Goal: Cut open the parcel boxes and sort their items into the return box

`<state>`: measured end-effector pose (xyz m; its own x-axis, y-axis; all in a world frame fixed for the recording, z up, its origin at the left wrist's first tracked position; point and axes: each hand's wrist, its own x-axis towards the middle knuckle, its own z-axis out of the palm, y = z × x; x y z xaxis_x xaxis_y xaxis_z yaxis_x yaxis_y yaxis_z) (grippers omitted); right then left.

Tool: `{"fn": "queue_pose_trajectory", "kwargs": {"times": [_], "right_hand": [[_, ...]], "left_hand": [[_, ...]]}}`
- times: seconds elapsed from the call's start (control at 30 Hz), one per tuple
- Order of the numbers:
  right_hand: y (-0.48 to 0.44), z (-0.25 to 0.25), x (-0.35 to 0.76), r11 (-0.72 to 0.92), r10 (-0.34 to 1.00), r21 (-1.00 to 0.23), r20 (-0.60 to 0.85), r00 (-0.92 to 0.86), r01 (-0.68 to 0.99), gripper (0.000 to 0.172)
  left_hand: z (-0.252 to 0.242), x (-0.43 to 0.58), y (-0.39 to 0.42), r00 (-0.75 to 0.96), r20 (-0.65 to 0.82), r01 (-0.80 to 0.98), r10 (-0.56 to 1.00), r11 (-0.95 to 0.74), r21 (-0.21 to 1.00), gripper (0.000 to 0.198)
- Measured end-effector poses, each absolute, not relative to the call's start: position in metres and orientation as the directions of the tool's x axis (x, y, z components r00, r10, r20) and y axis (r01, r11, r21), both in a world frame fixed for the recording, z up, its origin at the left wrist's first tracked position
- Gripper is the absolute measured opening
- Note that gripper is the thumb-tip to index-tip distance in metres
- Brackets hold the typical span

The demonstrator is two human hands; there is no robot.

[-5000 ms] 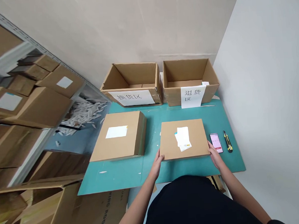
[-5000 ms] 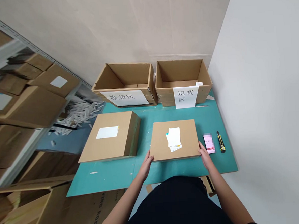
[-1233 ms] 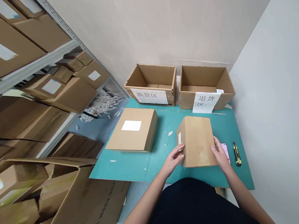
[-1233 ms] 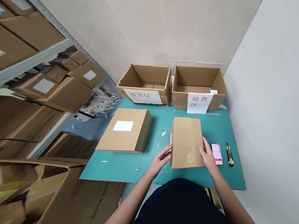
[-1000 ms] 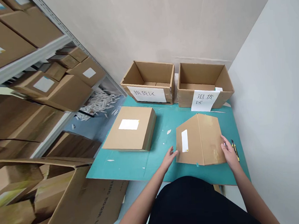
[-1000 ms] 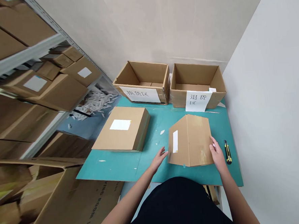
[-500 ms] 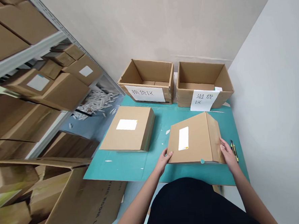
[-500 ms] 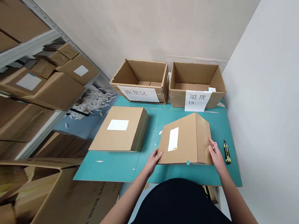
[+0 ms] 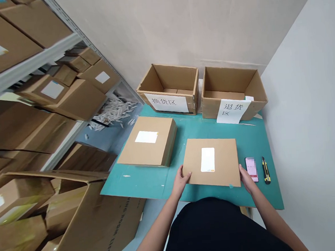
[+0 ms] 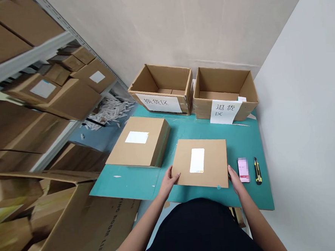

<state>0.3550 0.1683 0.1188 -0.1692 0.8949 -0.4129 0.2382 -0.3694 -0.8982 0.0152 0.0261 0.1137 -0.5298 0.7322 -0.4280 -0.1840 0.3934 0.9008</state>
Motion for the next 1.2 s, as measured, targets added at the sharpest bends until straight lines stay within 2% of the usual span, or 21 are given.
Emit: {"fn": "queue_pose_trajectory", "kwargs": {"times": [0.1, 0.33, 0.47, 0.6, 0.83, 1.07, 1.13, 1.2], "right_hand": [[0.167, 0.113, 0.352, -0.409, 0.881, -0.879, -0.45, -0.142, 0.245, 0.072], [0.166, 0.094, 0.353, -0.274, 0.952, -0.864, -0.306, -0.008, 0.422, 0.079], [0.161, 0.088, 0.35, -0.214, 0.971, -0.852, -0.238, 0.01, 0.478, 0.077], [0.158, 0.084, 0.346, -0.204, 0.977, -0.788, -0.197, 0.077, 0.581, 0.078], [0.163, 0.078, 0.352, -0.219, 0.971, -0.805, -0.234, 0.045, 0.552, 0.078], [0.168, 0.077, 0.369, -0.077, 0.995, -0.836, -0.102, -0.016, 0.544, 0.07], [0.17, 0.08, 0.376, -0.048, 0.996, -0.834, -0.084, -0.041, 0.549, 0.068], [0.17, 0.084, 0.378, -0.051, 0.994, -0.831, -0.099, -0.056, 0.554, 0.066]], "left_hand": [[0.11, 0.017, 0.026, -0.495, -0.432, -0.236, 0.754, 0.362, 0.902, 0.077], [0.103, 0.025, 0.025, -0.471, -0.421, -0.254, 0.776, 0.337, 0.906, 0.078], [0.089, 0.013, 0.025, -0.455, -0.517, -0.322, 0.725, 0.407, 0.855, 0.075], [0.065, 0.003, 0.029, -0.382, -0.62, -0.397, 0.685, 0.484, 0.78, 0.08], [0.041, 0.007, 0.035, -0.291, -0.647, -0.443, 0.705, 0.5, 0.744, 0.072], [0.056, 0.011, 0.034, -0.145, -0.666, -0.478, 0.732, 0.537, 0.695, 0.071], [0.068, 0.011, 0.036, -0.148, -0.664, -0.447, 0.733, 0.55, 0.706, 0.073], [0.082, 0.009, 0.037, -0.223, -0.651, -0.392, 0.726, 0.545, 0.741, 0.074]]}}
